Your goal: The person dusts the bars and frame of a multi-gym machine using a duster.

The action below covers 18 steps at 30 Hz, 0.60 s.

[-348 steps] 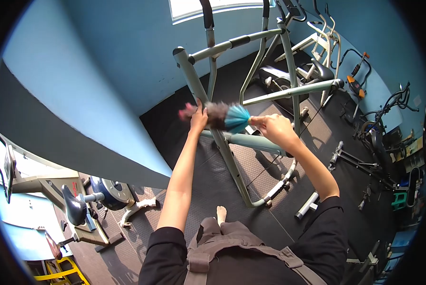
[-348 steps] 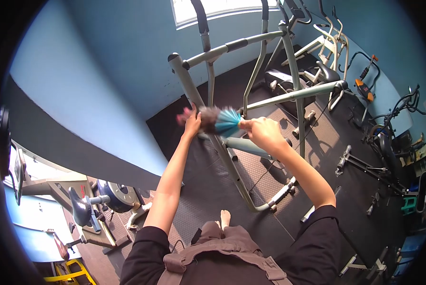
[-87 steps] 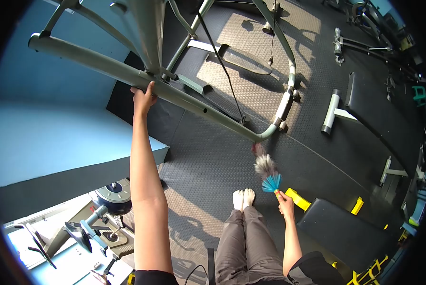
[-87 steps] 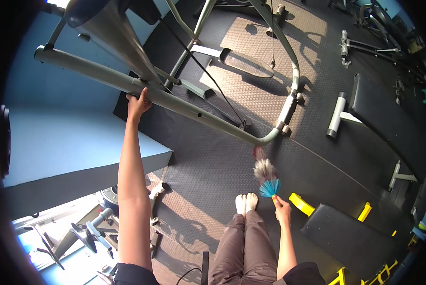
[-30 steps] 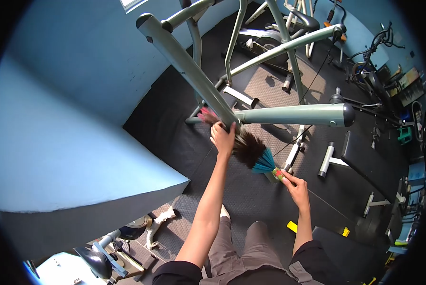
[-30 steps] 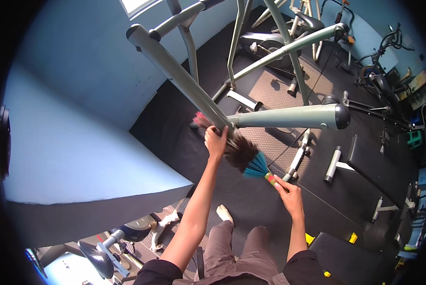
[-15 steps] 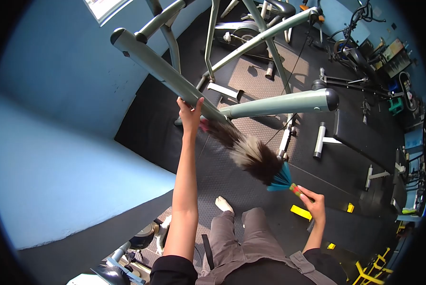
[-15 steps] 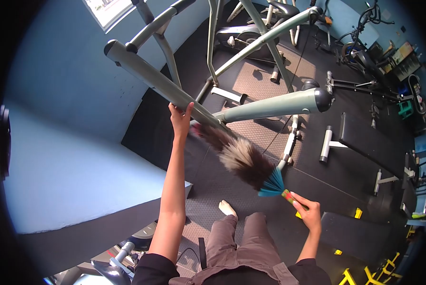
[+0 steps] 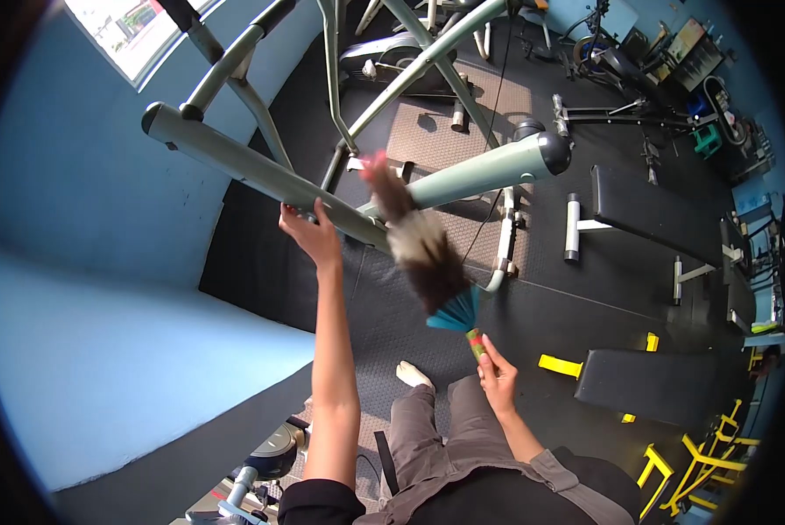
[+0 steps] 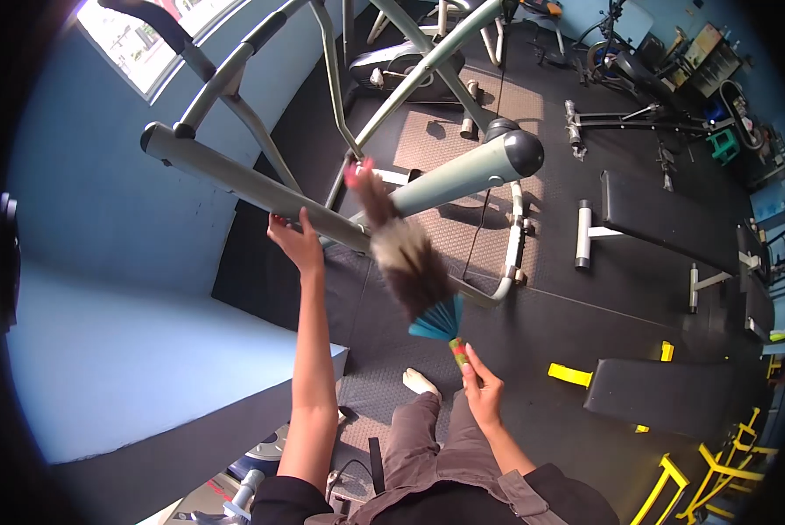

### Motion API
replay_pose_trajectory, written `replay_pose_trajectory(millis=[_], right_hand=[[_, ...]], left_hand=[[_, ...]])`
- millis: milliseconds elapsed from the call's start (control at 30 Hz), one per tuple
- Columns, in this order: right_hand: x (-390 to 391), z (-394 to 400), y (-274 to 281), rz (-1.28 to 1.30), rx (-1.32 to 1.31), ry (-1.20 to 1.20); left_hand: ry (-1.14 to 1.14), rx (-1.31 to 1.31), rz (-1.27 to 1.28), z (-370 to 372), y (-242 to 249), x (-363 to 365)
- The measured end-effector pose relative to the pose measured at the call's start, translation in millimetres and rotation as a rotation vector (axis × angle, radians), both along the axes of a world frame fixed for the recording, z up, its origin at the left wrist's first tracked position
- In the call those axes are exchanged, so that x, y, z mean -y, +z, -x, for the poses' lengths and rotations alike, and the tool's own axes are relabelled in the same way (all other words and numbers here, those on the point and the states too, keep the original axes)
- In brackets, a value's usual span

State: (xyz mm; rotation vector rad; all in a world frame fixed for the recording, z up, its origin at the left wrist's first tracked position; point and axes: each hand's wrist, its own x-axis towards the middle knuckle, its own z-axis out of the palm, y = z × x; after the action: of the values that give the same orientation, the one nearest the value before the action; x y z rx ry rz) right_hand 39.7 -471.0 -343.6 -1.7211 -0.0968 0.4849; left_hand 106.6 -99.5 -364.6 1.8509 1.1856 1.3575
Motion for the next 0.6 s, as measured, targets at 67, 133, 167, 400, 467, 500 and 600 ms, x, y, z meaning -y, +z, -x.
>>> replay_pose_trajectory(millis=[67, 133, 167, 400, 467, 500, 600], right_hand=[[12.7, 1.6, -8.7, 0.039, 0.065, -0.003], [24.8, -6.1, -7.6, 0.083, 0.131, -0.002], [33.6, -8.1, -0.3, 0.082, 0.199, -0.052], [47.5, -25.7, -10.2, 0.16, 0.421, -0.115], [34.0, -38.2, -11.2, 0.176, 0.558, -0.002], [35.0, -41.7, -5.1, 0.191, 0.329, 0.066], [47.6, -46.1, 0.1, 0.047, 0.391, 0.004]], left_hand=[[0.008, 0.028, -0.085, 0.1, 8.7, 31.5], [-0.19, -0.085, -0.214, -6.3, 10.5, 53.9], [-0.301, -0.056, -0.163, -14.5, 10.7, 64.2], [-0.786, 0.139, 0.169, -78.7, -3.7, 97.1], [-0.643, 0.057, 0.234, -85.6, -35.8, 91.0], [-0.596, -0.003, 0.367, -80.9, -23.3, 92.7], [-0.675, 0.112, 0.277, -80.1, -35.1, 83.5]])
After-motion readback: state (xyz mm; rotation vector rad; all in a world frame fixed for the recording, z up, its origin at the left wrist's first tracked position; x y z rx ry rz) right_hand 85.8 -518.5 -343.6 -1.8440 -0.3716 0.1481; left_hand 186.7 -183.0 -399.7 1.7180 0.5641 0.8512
